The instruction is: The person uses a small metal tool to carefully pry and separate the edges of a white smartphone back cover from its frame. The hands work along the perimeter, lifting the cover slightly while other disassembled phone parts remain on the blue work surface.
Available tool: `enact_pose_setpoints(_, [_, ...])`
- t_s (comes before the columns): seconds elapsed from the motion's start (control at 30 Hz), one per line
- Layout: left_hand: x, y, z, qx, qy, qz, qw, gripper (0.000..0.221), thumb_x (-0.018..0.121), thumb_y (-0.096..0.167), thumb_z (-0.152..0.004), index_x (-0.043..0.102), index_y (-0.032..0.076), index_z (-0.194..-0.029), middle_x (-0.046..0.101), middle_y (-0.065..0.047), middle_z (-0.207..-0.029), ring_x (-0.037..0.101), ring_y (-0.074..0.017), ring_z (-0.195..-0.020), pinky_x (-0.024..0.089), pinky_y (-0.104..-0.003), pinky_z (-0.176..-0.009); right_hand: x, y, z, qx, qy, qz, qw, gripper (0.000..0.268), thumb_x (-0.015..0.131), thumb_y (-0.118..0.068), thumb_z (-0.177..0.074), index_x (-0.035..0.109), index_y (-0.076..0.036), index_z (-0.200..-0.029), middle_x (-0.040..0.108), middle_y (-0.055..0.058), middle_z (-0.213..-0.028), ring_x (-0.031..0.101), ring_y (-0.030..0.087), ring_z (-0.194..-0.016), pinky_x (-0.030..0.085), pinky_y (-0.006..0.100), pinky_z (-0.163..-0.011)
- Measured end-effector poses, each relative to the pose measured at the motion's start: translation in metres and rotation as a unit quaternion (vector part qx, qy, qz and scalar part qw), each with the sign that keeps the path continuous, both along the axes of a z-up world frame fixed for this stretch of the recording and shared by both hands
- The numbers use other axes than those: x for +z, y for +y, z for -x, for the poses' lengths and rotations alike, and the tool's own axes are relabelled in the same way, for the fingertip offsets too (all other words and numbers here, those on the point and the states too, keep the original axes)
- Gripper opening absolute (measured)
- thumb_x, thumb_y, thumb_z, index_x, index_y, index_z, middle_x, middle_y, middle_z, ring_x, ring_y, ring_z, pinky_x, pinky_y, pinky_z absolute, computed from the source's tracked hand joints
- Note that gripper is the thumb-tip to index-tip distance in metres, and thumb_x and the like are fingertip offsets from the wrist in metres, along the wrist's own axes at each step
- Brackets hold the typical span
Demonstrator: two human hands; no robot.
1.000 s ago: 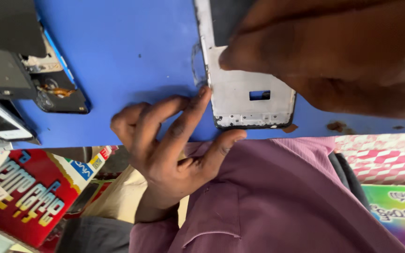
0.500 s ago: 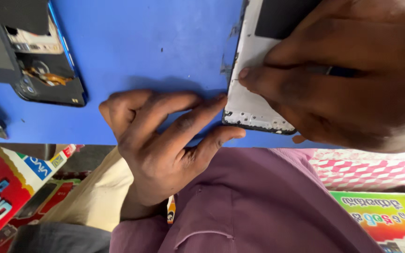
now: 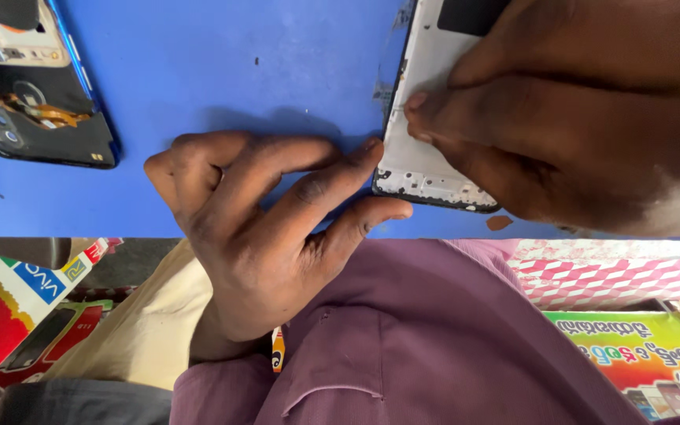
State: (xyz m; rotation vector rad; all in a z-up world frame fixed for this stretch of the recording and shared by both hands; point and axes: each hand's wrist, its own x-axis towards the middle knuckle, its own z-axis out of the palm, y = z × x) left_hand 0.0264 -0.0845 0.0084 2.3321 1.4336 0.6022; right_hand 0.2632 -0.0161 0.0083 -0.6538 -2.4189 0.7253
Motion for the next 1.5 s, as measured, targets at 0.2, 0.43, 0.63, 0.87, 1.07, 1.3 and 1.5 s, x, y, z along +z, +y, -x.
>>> enact_pose_setpoints(0.2, [0.001,-0.003,-0.001,0.003,-0.002,0.013,1.000,0.043,0.083,0.057,-0.082,0.081,0.022,-0.107,0.066,0.009,-0.093,0.048,-0.0207,-0.091,0.032,-0.040,-0.088,0.000,-0.007,-0.003,-0.022,-0.018,0.001,1.000,0.010,0.083,0.003,-0.083,0.077,0.005,-0.091,0.069,0.014,-0.079,0.064,0.021,-0.062,0.048,0.032,-0.053])
enact_pose_setpoints(0.43, [-0.001,-0.004,0.000,0.003,-0.009,0.006,1.000,0.043,0.083,0.057,-0.082,0.081,0.022,-0.107,0.066,0.010,-0.093,0.049,-0.0198,-0.091,0.031,-0.040,-0.088,-0.001,-0.011,-0.005,-0.021,-0.034,0.009,0.999,0.012,0.082,0.001,-0.090,0.076,0.004,-0.100,0.070,0.012,-0.084,0.064,0.016,-0.066,0.047,0.027,-0.055])
enact_pose_setpoints(0.63, [0.000,-0.002,-0.002,0.004,-0.007,0.012,1.000,0.042,0.083,0.057,-0.083,0.081,0.022,-0.106,0.066,0.010,-0.093,0.047,-0.0208,-0.092,0.032,-0.040,-0.089,-0.002,-0.009,-0.006,-0.016,-0.034,-0.030,0.999,0.009,0.082,0.001,-0.086,0.076,0.003,-0.091,0.069,0.012,-0.079,0.064,0.020,-0.064,0.047,0.032,-0.053])
enact_pose_setpoints(0.87, [-0.002,-0.004,0.000,0.008,-0.010,0.011,1.000,0.040,0.084,0.056,-0.083,0.081,0.022,-0.103,0.065,0.010,-0.094,0.047,-0.0216,-0.094,0.032,-0.040,-0.089,-0.002,0.000,-0.001,0.048,-0.008,-0.032,0.998,0.008,0.081,0.001,-0.081,0.076,0.006,-0.086,0.068,0.014,-0.074,0.067,0.022,-0.062,0.048,0.033,-0.049])
enact_pose_setpoints(1.07, [-0.003,-0.004,0.000,0.015,-0.019,0.011,1.000,0.039,0.085,0.057,-0.083,0.080,0.023,-0.102,0.065,0.010,-0.094,0.047,-0.0215,-0.096,0.032,-0.040,-0.090,-0.003,-0.006,0.001,0.029,-0.010,-0.030,0.999,0.008,0.081,0.002,-0.083,0.076,0.006,-0.088,0.068,0.014,-0.075,0.064,0.019,-0.060,0.046,0.031,-0.049])
enact_pose_setpoints(1.3, [-0.004,-0.005,-0.002,0.014,-0.018,0.005,1.000,0.039,0.085,0.057,-0.083,0.080,0.023,-0.103,0.065,0.011,-0.093,0.046,-0.0214,-0.094,0.032,-0.040,-0.089,-0.009,-0.013,-0.004,-0.011,-0.009,-0.027,1.000,0.009,0.081,0.004,-0.085,0.076,0.006,-0.091,0.067,0.014,-0.076,0.061,0.017,-0.057,0.044,0.029,-0.049])
enact_pose_setpoints(1.5, [-0.001,-0.005,-0.002,0.014,-0.007,0.017,1.000,0.040,0.085,0.057,-0.083,0.081,0.024,-0.104,0.066,0.012,-0.094,0.047,-0.0211,-0.096,0.032,-0.040,-0.090,-0.004,-0.011,-0.003,-0.015,-0.023,-0.028,0.999,0.009,0.082,0.001,-0.090,0.075,0.005,-0.095,0.067,0.013,-0.081,0.063,0.018,-0.064,0.046,0.030,-0.054])
